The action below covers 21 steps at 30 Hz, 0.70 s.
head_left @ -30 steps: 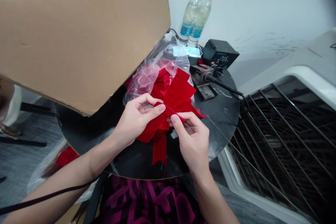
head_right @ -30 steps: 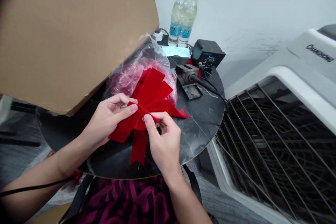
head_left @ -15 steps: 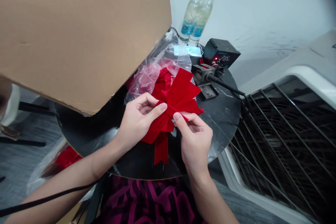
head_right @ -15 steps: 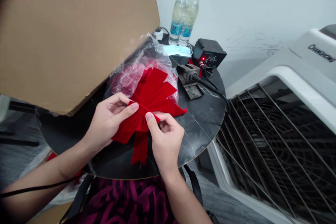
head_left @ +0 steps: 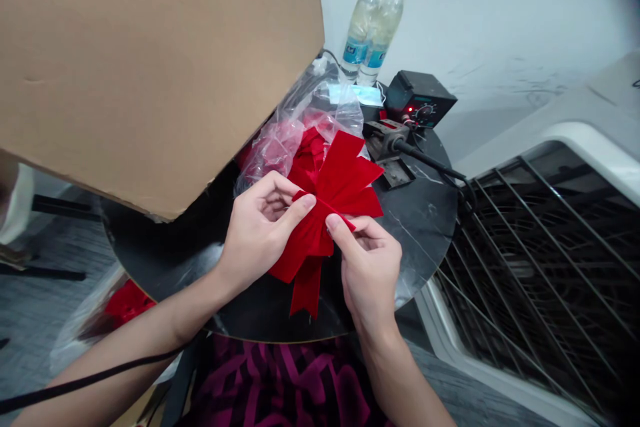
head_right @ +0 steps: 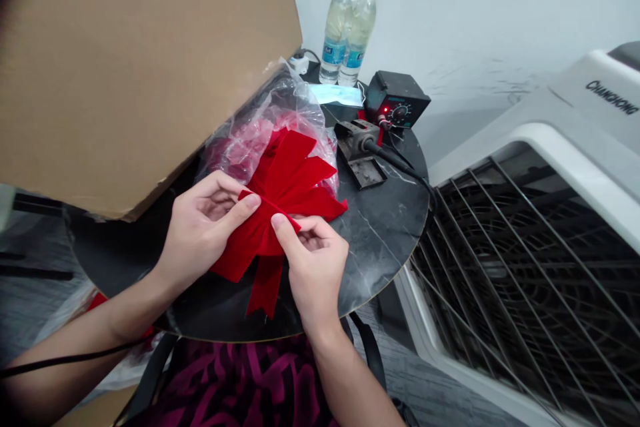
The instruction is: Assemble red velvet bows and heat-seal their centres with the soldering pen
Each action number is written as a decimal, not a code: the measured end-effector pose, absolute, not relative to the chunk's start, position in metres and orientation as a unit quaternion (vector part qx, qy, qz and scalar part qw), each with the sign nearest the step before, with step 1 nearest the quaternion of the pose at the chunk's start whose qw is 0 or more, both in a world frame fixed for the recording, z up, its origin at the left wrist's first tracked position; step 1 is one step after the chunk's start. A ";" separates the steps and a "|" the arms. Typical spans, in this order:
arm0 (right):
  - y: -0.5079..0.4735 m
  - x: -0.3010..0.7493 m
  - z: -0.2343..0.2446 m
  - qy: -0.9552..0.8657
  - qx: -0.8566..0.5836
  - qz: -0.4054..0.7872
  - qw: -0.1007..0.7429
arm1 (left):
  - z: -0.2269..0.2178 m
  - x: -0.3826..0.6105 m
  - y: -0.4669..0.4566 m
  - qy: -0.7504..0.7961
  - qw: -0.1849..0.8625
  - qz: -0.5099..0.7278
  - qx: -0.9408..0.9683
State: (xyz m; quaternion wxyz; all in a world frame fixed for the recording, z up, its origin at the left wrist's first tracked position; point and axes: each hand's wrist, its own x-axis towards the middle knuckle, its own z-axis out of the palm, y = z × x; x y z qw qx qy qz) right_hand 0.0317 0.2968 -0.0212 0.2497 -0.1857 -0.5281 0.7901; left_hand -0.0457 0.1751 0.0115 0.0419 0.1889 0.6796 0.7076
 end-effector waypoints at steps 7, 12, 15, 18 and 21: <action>0.305 0.032 -0.016 -0.562 -0.177 0.766 0.256 | 0.010 -0.048 0.174 0.629 0.119 0.757 0.133; 0.312 0.031 -0.015 -0.604 -0.174 0.731 0.266 | 0.007 -0.050 0.176 0.571 0.188 0.797 0.065; 0.314 0.029 -0.017 -0.614 -0.174 0.719 0.274 | 0.004 -0.050 0.177 0.587 0.155 0.789 0.091; 0.314 0.027 -0.018 -0.607 -0.176 0.725 0.273 | 0.003 -0.047 0.178 0.631 0.082 0.759 0.139; 0.311 0.028 -0.015 -0.630 -0.188 0.695 0.291 | 0.005 -0.044 0.179 0.649 0.062 0.743 0.154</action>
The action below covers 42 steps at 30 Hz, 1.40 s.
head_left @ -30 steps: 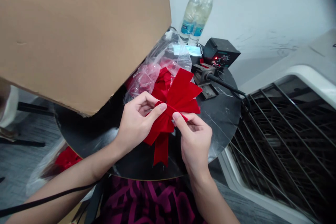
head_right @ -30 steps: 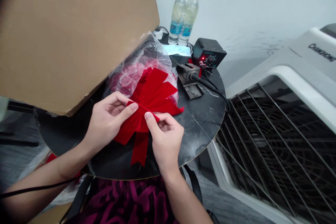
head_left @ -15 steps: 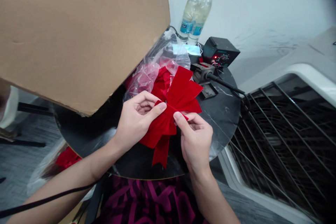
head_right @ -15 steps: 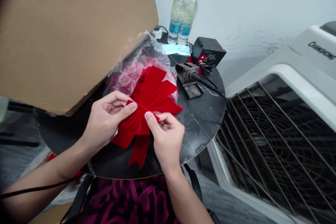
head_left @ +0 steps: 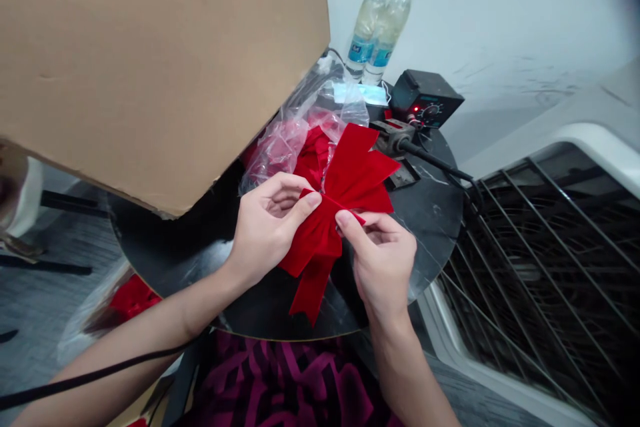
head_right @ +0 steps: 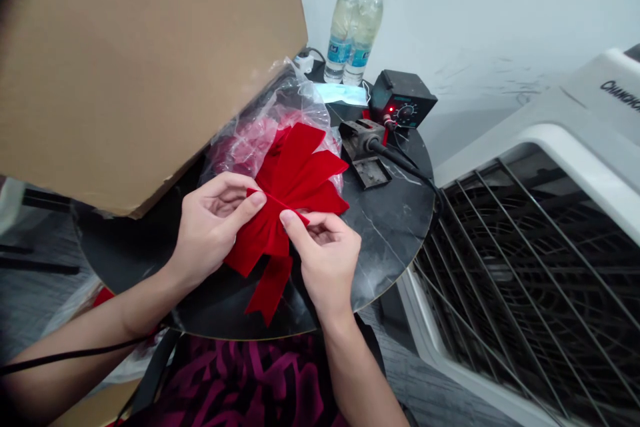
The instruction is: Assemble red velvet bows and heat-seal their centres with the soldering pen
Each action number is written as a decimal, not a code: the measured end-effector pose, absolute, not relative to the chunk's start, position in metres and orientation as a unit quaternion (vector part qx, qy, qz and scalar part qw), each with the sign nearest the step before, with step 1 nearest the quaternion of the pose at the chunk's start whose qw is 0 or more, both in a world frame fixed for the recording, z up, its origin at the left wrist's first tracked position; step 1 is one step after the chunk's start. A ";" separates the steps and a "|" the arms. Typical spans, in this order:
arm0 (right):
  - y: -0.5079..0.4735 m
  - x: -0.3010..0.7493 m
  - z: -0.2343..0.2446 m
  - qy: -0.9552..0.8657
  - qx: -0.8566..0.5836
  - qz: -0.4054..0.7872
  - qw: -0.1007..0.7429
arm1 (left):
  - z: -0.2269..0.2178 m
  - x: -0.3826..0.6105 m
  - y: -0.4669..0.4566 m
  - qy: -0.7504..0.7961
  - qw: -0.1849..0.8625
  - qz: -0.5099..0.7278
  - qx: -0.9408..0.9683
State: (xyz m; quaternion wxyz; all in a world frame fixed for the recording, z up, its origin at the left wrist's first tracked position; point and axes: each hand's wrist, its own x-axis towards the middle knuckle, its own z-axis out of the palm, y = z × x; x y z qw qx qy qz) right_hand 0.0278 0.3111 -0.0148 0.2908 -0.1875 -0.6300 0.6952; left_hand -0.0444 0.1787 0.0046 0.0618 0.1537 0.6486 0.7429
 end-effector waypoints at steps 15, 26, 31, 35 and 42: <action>0.309 0.031 -0.012 -0.684 -0.183 0.630 0.320 | 0.006 -0.056 0.178 0.533 0.241 0.810 0.044; 0.326 0.033 -0.015 -0.651 -0.104 0.721 0.214 | 0.004 -0.066 0.170 0.454 0.409 0.790 0.053; 0.325 0.032 -0.009 -0.661 -0.093 0.717 0.202 | 0.002 -0.066 0.168 0.447 0.431 0.780 0.079; 0.322 0.034 -0.005 -0.661 -0.090 0.712 0.221 | 0.002 -0.062 0.170 0.451 0.419 0.785 0.069; 0.321 0.037 0.001 -0.665 -0.071 0.697 0.259 | 0.001 -0.054 0.178 0.458 0.355 0.811 0.076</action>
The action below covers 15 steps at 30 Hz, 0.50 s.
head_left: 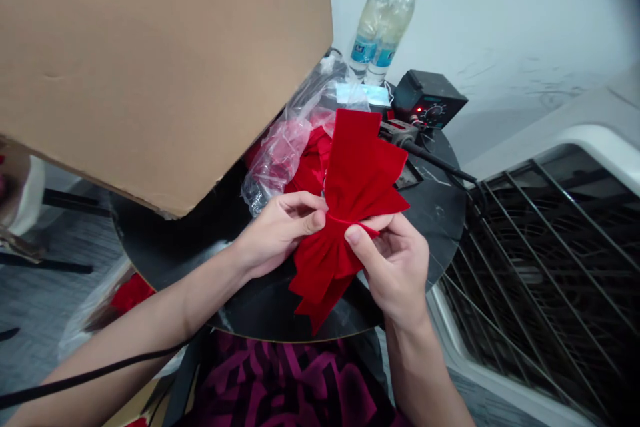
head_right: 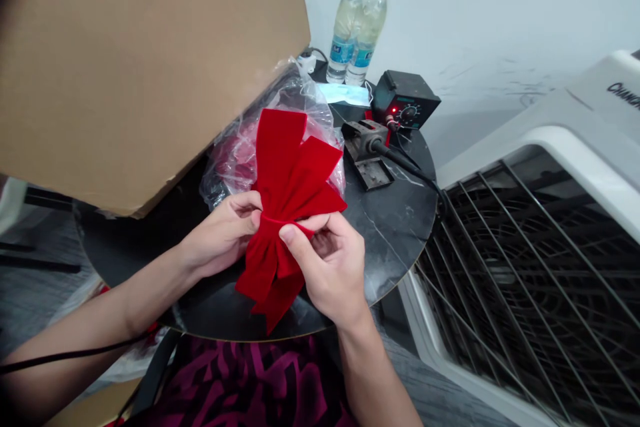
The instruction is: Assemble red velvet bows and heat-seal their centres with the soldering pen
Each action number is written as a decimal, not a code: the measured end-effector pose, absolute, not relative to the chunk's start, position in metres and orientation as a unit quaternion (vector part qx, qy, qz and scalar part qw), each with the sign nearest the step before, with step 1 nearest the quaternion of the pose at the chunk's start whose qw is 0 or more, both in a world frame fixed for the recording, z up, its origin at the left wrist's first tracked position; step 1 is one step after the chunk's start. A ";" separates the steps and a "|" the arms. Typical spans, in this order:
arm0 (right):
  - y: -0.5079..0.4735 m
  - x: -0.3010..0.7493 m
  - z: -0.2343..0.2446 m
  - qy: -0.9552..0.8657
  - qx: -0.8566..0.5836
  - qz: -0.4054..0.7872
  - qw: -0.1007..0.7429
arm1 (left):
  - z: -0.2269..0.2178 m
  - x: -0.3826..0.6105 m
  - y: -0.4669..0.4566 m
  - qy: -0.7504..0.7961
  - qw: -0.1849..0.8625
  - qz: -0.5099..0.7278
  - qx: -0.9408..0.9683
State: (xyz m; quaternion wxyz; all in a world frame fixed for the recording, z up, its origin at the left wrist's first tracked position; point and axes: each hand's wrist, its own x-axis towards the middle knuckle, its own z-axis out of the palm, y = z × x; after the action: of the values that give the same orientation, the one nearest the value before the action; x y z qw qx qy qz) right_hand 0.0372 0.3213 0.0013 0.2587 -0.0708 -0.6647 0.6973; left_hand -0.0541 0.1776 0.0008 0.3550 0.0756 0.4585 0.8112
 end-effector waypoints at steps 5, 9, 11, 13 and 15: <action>0.330 0.036 -0.004 -0.744 -0.073 0.599 0.287 | -0.001 -0.052 0.176 0.572 0.235 0.780 0.098; 0.336 0.038 -0.009 -0.780 -0.051 0.554 0.285 | 0.001 -0.050 0.171 0.619 0.213 0.747 0.112; 0.337 0.039 -0.010 -0.799 -0.042 0.526 0.288 | 0.004 -0.049 0.170 0.626 0.213 0.741 0.115; 0.338 0.040 -0.010 -0.818 -0.030 0.494 0.291 | 0.005 -0.049 0.168 0.631 0.208 0.738 0.118; 0.337 0.042 -0.009 -0.830 -0.017 0.470 0.299 | 0.005 -0.050 0.167 0.631 0.194 0.738 0.140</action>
State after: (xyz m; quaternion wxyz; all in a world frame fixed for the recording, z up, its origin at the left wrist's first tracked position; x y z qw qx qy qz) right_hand 0.0423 0.3372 -0.0095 0.2990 -0.0171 -0.8303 0.4701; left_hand -0.0496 0.1675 0.0048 0.1941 0.1397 0.6311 0.7379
